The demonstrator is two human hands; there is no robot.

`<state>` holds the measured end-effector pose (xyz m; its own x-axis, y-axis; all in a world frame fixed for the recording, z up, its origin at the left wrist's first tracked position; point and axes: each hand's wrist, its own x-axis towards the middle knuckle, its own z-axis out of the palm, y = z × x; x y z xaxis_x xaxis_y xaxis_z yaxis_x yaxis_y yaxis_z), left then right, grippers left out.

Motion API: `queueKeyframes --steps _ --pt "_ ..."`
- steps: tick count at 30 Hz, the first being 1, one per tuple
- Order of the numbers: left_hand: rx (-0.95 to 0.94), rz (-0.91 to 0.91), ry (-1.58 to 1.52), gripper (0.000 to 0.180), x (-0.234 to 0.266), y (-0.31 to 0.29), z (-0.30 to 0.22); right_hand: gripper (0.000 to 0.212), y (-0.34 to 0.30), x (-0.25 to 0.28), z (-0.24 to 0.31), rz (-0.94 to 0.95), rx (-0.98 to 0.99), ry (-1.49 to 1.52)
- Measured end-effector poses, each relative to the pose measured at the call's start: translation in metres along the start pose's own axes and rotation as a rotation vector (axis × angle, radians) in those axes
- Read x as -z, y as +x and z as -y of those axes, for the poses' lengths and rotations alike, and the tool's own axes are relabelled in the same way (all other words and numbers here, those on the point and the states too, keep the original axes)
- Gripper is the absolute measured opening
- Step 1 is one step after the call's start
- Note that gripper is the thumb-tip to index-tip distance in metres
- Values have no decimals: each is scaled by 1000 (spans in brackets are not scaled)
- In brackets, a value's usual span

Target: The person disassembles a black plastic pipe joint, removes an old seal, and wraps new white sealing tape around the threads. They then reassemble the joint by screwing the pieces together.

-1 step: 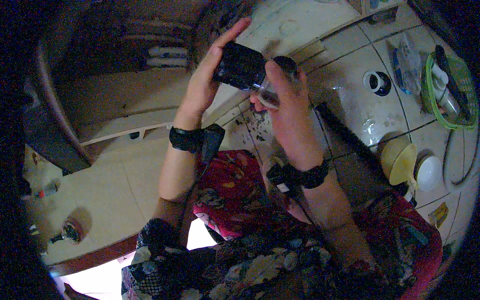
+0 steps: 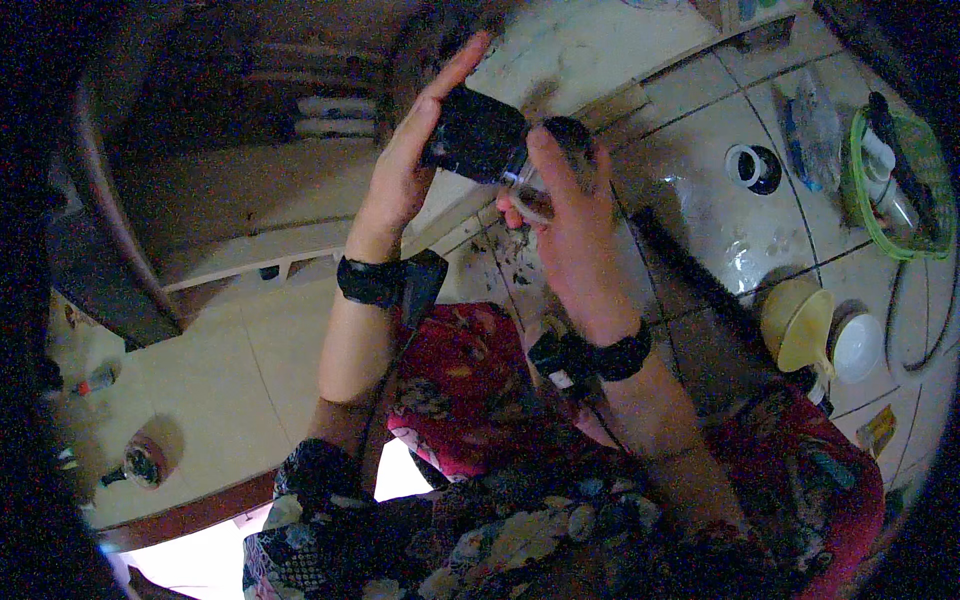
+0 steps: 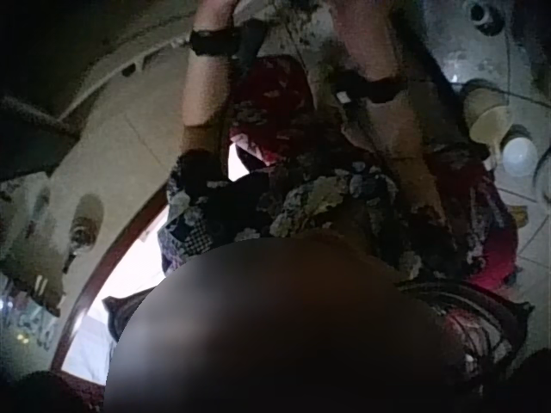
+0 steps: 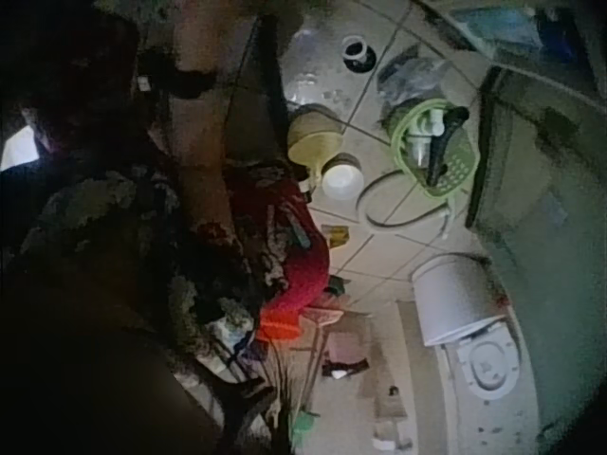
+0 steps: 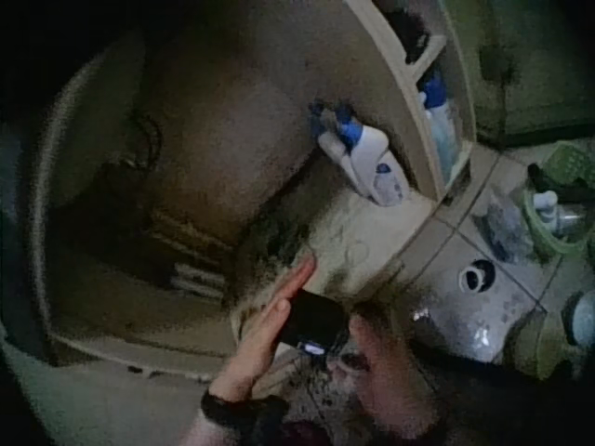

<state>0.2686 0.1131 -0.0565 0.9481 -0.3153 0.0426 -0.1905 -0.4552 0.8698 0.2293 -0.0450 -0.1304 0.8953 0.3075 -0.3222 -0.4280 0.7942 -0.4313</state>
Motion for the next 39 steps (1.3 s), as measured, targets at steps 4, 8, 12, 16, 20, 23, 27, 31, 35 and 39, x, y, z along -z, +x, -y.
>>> queueKeyframes --steps 4,8,12,16,20,23,27,31,35,39 --pt "-11 9 -103 61 1 -3 -10 49 -6 -5 -7 -49 113 38" --pt "11 -81 -350 61 -10 -6 -13 55 -17 -13 -12 -61 225 34" --pt "-25 -38 -266 60 -16 -1 -9 56 -29 -25 -17 -171 248 136" --pt "32 -48 -278 62 -23 0 -3 53 -31 -24 -20 -240 239 69" --pt "31 -119 -264 61 -20 0 -3 61 -21 -14 -22 -237 479 -302" --pt "72 -99 -420 59 -14 -1 -6 73 -19 -9 -24 -270 669 -560" --pt "111 -130 -583 56 -16 -2 -10 77 -17 -10 -28 -220 936 -674" --pt "100 -233 -676 52 -25 -1 -12 68 -11 -10 -34 -121 1121 -696" --pt "-11 -107 -1029 47 -37 -4 -11 56 -6 -6 -42 -82 1149 -791" --pt "148 -157 -904 40 -26 -8 -10 59 -1 0 -48 86 1183 -743"
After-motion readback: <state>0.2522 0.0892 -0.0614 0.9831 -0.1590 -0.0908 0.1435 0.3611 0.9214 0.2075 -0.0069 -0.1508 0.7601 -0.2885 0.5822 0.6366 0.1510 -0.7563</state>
